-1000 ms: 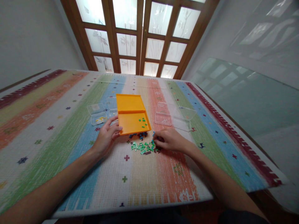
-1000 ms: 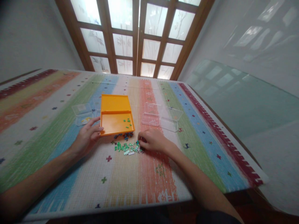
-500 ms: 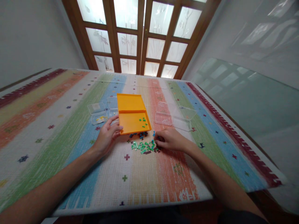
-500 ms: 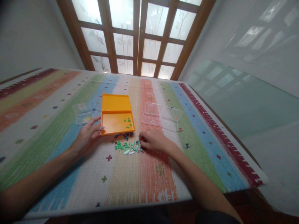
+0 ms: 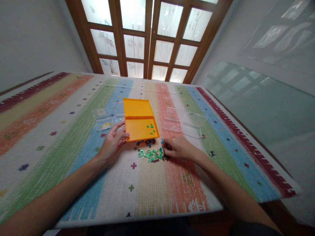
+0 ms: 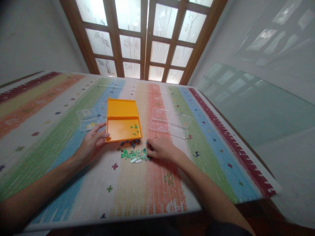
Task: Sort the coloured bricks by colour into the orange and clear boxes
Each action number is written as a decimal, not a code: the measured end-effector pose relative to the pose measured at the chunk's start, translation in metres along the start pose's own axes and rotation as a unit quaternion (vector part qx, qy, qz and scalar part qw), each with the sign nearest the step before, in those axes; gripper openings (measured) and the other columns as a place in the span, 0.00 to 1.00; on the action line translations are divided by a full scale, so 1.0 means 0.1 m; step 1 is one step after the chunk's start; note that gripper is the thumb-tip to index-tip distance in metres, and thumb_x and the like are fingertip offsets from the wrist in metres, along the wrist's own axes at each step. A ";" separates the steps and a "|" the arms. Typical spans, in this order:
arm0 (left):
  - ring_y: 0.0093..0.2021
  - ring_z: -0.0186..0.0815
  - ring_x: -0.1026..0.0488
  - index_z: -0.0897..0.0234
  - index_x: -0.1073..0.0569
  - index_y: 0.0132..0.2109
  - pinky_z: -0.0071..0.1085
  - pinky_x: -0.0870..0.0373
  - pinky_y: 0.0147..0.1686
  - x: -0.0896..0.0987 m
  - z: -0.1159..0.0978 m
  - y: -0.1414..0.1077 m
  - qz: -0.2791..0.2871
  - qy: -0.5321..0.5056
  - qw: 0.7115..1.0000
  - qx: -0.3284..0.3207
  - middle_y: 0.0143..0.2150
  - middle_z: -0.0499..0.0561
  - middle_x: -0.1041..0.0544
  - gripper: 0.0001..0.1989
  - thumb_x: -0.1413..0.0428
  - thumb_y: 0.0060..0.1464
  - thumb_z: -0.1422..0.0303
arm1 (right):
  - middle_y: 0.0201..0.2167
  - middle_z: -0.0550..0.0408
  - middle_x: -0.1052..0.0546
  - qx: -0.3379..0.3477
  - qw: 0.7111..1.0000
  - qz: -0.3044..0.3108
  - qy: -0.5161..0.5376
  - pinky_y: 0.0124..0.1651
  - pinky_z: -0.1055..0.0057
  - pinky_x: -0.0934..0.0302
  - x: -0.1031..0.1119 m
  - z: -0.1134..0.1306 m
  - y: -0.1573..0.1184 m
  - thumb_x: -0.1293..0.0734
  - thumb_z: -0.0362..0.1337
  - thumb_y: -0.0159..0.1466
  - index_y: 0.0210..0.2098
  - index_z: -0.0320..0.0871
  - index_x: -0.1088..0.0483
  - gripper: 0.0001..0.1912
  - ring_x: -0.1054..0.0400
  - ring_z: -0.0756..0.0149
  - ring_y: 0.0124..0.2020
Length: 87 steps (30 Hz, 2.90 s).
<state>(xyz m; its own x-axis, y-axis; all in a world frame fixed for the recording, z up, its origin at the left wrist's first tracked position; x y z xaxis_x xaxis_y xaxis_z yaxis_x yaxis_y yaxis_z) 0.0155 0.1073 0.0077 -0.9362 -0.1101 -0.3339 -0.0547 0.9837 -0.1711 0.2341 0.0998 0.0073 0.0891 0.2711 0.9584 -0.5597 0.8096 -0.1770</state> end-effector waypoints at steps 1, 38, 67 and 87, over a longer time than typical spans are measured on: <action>0.42 0.41 0.17 0.60 0.28 0.51 0.30 0.23 0.37 0.00 0.00 0.00 0.001 0.001 1.000 -0.001 0.44 0.51 0.15 0.29 0.33 0.38 0.71 | 0.29 0.52 0.20 0.000 1.000 0.003 -0.001 0.32 0.71 0.55 -0.02 0.00 0.00 0.30 0.35 0.64 0.38 0.40 0.22 0.06 0.35 0.68 0.28; 0.40 0.39 0.17 0.62 0.26 0.54 0.28 0.22 0.38 -0.06 0.12 -0.06 0.015 -0.015 0.999 0.046 0.40 0.50 0.14 0.32 0.31 0.37 0.72 | 0.29 0.53 0.18 0.088 0.989 -0.101 0.067 0.34 0.71 0.47 0.62 0.36 0.45 0.32 0.34 0.64 0.39 0.44 0.15 0.12 0.34 0.70 0.28; 0.40 0.41 0.16 0.63 0.26 0.53 0.28 0.22 0.33 -0.01 0.06 -0.04 -0.014 -0.008 0.999 0.037 0.43 0.54 0.14 0.28 0.35 0.42 0.75 | 0.30 0.53 0.19 0.034 0.998 0.014 0.059 0.32 0.71 0.51 0.06 0.07 -0.01 0.29 0.34 0.64 0.37 0.42 0.20 0.04 0.31 0.67 0.29; 0.38 0.39 0.16 0.62 0.26 0.52 0.25 0.23 0.33 0.00 0.06 -0.03 -0.011 -0.004 0.999 0.034 0.39 0.50 0.14 0.28 0.35 0.40 0.74 | 0.29 0.55 0.21 0.047 0.997 0.009 0.064 0.33 0.70 0.51 0.03 0.07 -0.02 0.30 0.35 0.67 0.38 0.42 0.22 0.04 0.35 0.68 0.28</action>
<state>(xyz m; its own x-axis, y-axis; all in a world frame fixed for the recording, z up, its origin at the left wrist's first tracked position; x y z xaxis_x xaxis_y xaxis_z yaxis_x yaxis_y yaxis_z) 0.0181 0.1039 0.0024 -0.9324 -0.1329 -0.3361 -0.0511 0.9691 -0.2414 0.2297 0.0958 0.0124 0.1792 0.3533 0.9182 -0.6368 0.7530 -0.1655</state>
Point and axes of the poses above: each hand's wrist, its own y-axis towards the middle knuckle, its own x-axis out of the back of the hand, z = x × y, the point moved 10 cm from there along y, towards the middle knuckle
